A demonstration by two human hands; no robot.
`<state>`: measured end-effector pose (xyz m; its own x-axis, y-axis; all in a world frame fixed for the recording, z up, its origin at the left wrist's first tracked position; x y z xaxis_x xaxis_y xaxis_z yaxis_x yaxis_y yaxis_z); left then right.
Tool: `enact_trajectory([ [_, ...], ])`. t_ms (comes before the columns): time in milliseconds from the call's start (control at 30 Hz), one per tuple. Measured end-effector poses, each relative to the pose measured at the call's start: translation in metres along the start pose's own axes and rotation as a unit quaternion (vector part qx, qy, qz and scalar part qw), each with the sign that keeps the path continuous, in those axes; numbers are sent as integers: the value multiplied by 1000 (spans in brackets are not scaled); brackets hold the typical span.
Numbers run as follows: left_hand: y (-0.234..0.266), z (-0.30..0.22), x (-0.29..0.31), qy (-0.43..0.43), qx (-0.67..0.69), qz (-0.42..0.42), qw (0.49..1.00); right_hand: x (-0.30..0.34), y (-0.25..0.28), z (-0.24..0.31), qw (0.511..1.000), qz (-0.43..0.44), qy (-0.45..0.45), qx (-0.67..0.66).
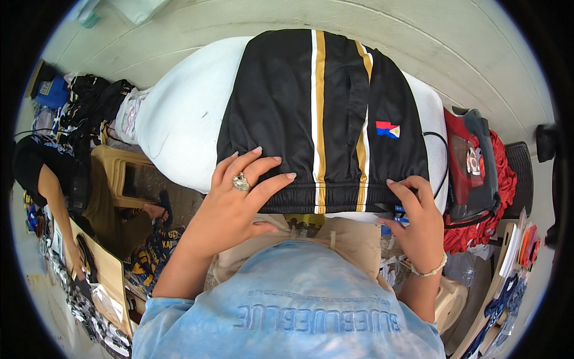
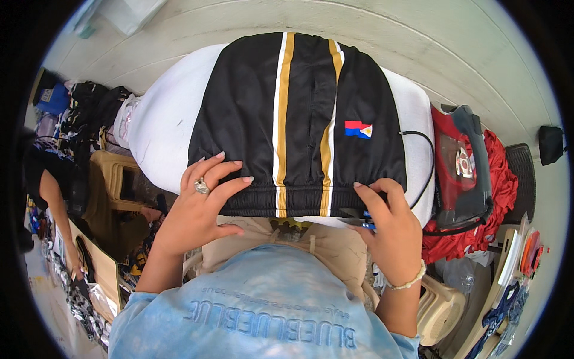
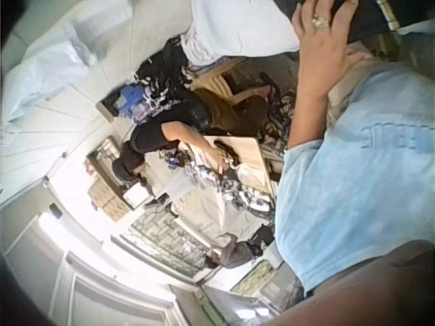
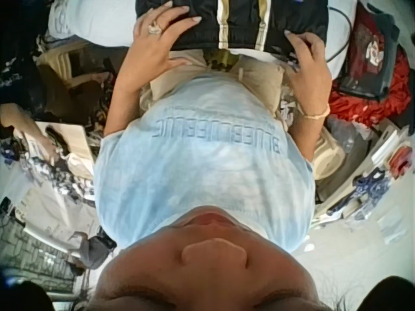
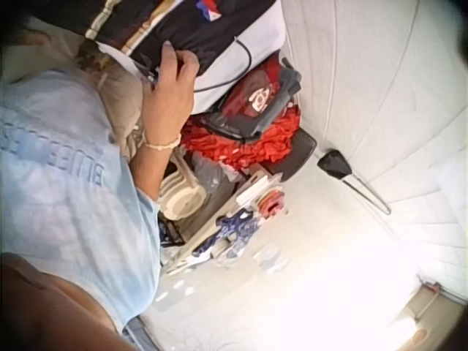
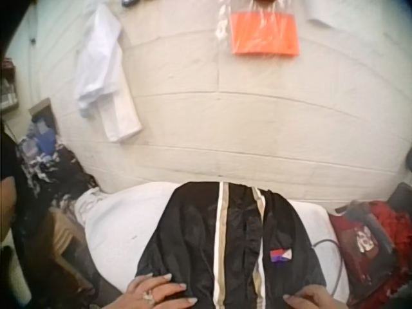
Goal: The person uses a small knife to cut off tags and loose threads from a pair of black athletic shorts with gold stripes. They repeatedly flip the garment to access different areas, including the waistband and leg openings, and remove small fabric pieces.
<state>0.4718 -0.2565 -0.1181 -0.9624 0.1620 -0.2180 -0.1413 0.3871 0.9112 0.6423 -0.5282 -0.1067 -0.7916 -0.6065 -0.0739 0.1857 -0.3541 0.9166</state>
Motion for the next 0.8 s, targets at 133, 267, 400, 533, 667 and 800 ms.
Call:
enact_trajectory([
  [133,-3,6,2,6,19,-22,1000,-4,6,-11,999,8,17,-48],
  [267,3,14,4,-3,59,-39,997,-7,8,-23,987,51,5,-151],
  [400,5,17,4,-5,62,-43,997,-8,7,-26,986,49,11,-162],
  [533,4,18,5,-10,65,-59,996,-9,6,-24,985,49,6,-168],
  [667,3,19,6,-11,78,-77,994,-8,8,-22,986,49,3,-161],
  [800,3,19,6,-8,88,-84,992,-9,8,-20,985,46,2,-165],
])
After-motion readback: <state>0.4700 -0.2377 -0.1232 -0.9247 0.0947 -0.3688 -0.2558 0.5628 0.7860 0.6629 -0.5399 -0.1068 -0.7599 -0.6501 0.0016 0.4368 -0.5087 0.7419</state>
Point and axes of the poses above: each hand's wrist, its own x-axis away from the middle knuckle, its own y-axis out of the back of the hand, z = x × y, the point moved 2 cm from there along -x, towards the middle knuckle, and after that the axes turned 13 degrees about -y, right-handed, at the moved point
